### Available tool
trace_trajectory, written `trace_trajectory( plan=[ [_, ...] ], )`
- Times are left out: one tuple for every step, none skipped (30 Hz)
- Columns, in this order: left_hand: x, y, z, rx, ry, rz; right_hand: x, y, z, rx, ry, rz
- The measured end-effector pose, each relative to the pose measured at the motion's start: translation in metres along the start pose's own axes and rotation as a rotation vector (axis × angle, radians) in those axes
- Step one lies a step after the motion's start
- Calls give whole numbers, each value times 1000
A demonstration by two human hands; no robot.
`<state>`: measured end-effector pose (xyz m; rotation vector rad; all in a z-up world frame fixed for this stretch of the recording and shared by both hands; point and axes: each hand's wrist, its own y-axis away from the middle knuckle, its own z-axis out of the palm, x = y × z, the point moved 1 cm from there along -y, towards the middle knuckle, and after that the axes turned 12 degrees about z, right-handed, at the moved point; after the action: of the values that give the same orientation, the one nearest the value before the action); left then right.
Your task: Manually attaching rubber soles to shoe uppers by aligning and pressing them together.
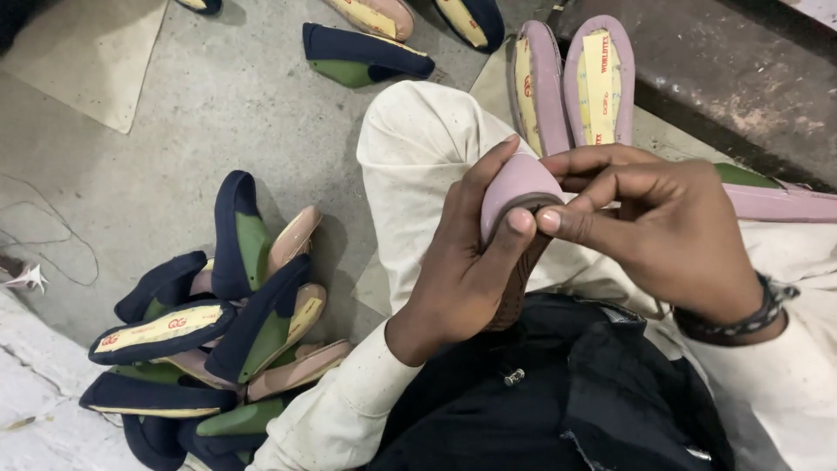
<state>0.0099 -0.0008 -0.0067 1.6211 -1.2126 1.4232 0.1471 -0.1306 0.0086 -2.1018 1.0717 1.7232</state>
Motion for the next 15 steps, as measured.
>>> trace_trajectory(
  plan=[
    [-1, -1, 1, 19, -2, -6, 0, -5, -2, -9, 8, 94],
    [-2, -1, 2, 38, -5, -12, 0, -9, -4, -17, 16, 187],
    [-6, -4, 1, 36, -3, -9, 2, -11, -3, -13, 17, 186],
    [-9, -7, 1, 56, 52, 7, 4, -14, -2, 7, -56, 175],
    [-12, -10, 0, 79, 110, 26, 6, -17, -2, 26, -125, 161],
    [-7, -19, -5, 79, 113, 32, 4, -20, -2, 30, -120, 157],
    [-2, -25, -10, 15, 131, -55, 1, -22, -1, 61, -13, -8],
    [3, -32, -15, -49, 149, -141, -2, -23, 1, 90, 95, -173],
    [-4, -38, -15, -45, 147, -139, -7, -27, 1, 87, 95, -177],
    [-10, -44, -15, 11, 245, -164, -12, -32, 2, 9, 68, -156],
    [-17, -51, -15, 68, 342, -186, -18, -36, 2, -71, 42, -138],
    [-16, -49, -16, 74, 339, -182, -20, -38, 6, -74, 43, -145],
    [-17, -47, -13, 97, 551, -333, -18, -39, 9, -103, -48, 37],
    [-19, -45, -10, 121, 763, -486, -16, -40, 11, -129, -138, 220],
    [-23, -37, -8, 124, 770, -495, -6, -40, 13, -133, -136, 231]
  ],
)
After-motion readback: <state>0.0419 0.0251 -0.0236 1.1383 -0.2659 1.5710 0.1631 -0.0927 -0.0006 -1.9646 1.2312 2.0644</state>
